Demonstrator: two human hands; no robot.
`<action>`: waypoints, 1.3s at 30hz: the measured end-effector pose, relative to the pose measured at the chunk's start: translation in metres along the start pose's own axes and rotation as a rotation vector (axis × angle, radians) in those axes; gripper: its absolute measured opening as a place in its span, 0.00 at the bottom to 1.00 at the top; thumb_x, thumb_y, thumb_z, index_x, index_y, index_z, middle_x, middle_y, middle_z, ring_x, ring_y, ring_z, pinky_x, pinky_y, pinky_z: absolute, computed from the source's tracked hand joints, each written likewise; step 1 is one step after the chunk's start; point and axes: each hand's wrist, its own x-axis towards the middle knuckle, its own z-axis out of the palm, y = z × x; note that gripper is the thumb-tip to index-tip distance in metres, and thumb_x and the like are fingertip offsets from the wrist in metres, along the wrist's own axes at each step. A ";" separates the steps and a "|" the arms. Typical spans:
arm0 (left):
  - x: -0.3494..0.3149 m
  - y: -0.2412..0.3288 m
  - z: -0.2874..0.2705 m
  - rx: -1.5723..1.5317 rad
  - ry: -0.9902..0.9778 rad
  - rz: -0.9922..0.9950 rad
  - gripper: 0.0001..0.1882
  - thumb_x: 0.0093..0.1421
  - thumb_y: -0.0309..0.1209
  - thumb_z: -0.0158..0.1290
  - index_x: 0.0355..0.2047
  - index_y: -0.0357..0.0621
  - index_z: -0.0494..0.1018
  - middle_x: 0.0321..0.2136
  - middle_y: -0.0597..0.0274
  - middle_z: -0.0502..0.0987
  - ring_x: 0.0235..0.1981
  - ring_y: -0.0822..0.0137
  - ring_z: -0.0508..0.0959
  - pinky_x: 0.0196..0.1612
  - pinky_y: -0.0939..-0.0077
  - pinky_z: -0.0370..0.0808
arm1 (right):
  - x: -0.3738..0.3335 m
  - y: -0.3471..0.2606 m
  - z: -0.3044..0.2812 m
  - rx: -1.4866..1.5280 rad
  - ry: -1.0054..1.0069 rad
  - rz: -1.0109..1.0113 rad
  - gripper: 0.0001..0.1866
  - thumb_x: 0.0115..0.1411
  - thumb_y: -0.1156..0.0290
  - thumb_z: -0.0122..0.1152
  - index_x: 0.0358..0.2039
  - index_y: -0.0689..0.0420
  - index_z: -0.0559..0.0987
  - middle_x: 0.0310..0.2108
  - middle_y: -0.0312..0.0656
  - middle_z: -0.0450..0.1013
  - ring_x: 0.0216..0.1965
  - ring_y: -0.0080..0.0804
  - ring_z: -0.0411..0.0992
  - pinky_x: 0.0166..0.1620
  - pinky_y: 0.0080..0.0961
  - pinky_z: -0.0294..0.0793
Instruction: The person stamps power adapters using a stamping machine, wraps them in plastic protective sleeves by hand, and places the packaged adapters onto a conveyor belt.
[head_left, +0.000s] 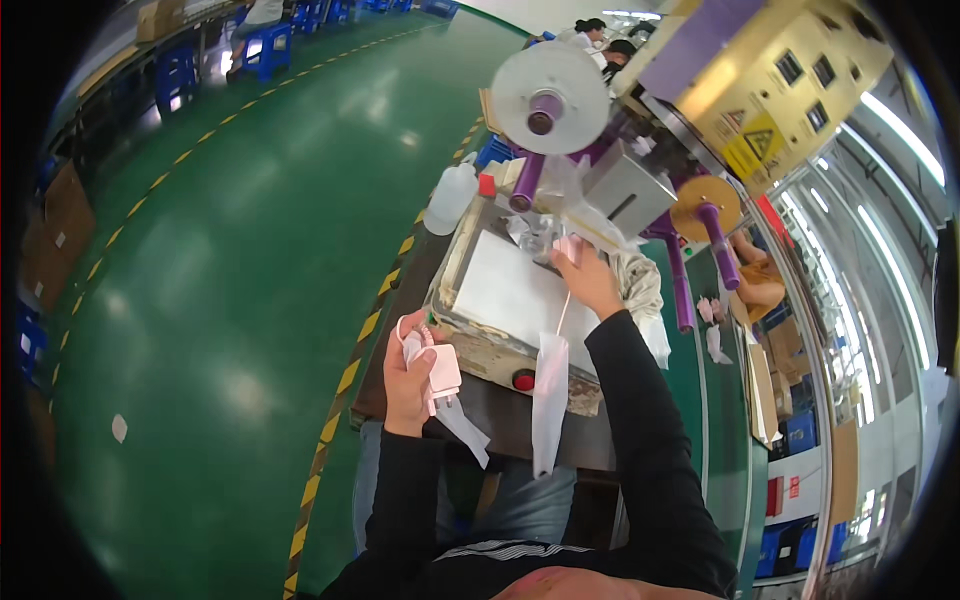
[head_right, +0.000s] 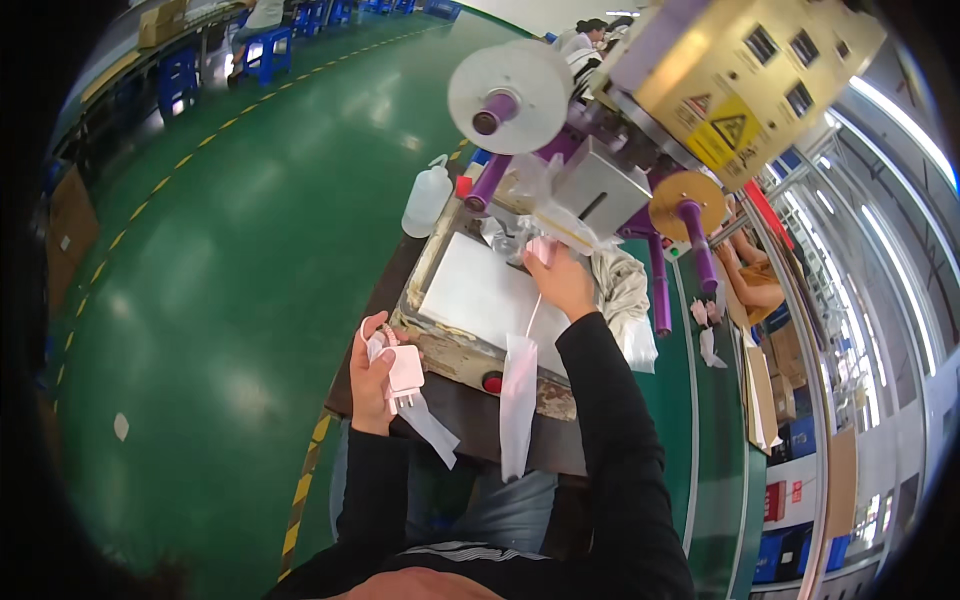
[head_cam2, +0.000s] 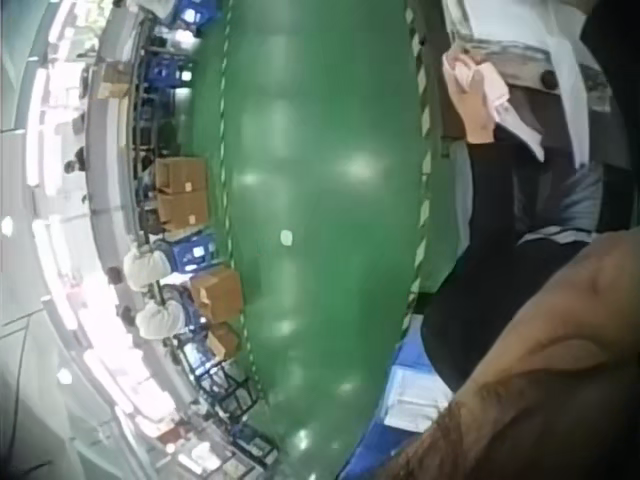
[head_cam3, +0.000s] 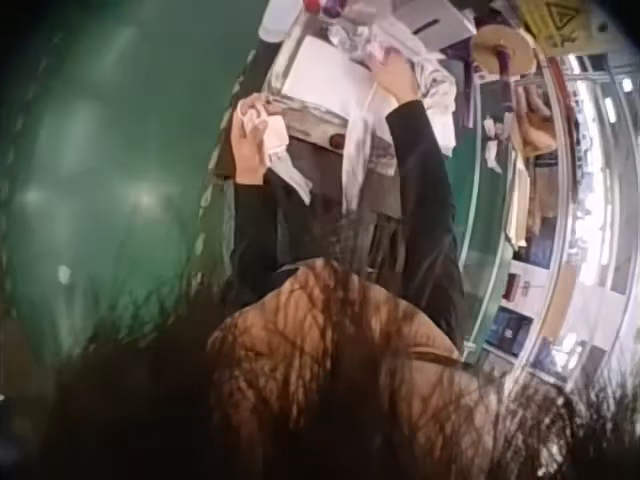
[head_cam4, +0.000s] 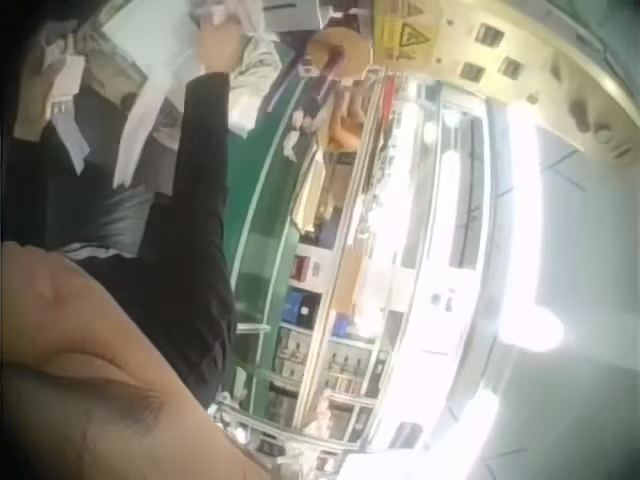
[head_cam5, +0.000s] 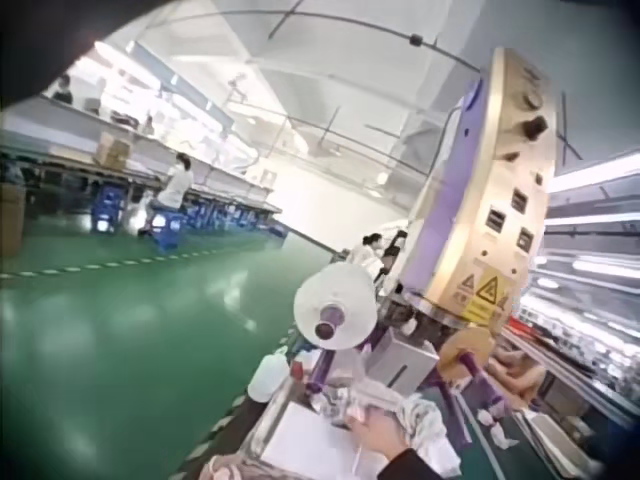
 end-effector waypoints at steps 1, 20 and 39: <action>0.004 0.000 -0.003 0.011 -0.001 0.002 0.32 0.60 0.26 0.56 0.65 0.44 0.63 0.46 0.54 0.76 0.38 0.58 0.83 0.39 0.67 0.85 | 0.013 -0.002 0.000 -0.042 -0.057 0.008 0.47 0.60 0.33 0.52 0.60 0.67 0.69 0.41 0.64 0.79 0.47 0.63 0.78 0.50 0.48 0.75; 0.017 0.000 -0.007 0.287 0.077 -0.040 0.29 0.56 0.22 0.53 0.61 0.36 0.69 0.66 0.48 0.64 0.63 0.62 0.68 0.61 0.68 0.70 | 0.050 0.003 0.035 -0.008 -0.032 -0.115 0.28 0.65 0.44 0.56 0.42 0.61 0.79 0.42 0.61 0.77 0.48 0.61 0.74 0.51 0.48 0.72; 0.029 0.002 -0.007 0.411 -0.017 -0.083 0.19 0.65 0.34 0.52 0.55 0.42 0.70 0.40 0.60 0.75 0.28 0.58 0.83 0.29 0.67 0.83 | -0.240 0.039 0.011 1.664 0.406 0.595 0.36 0.62 0.60 0.63 0.63 0.71 0.63 0.63 0.60 0.63 0.64 0.54 0.64 0.66 0.40 0.62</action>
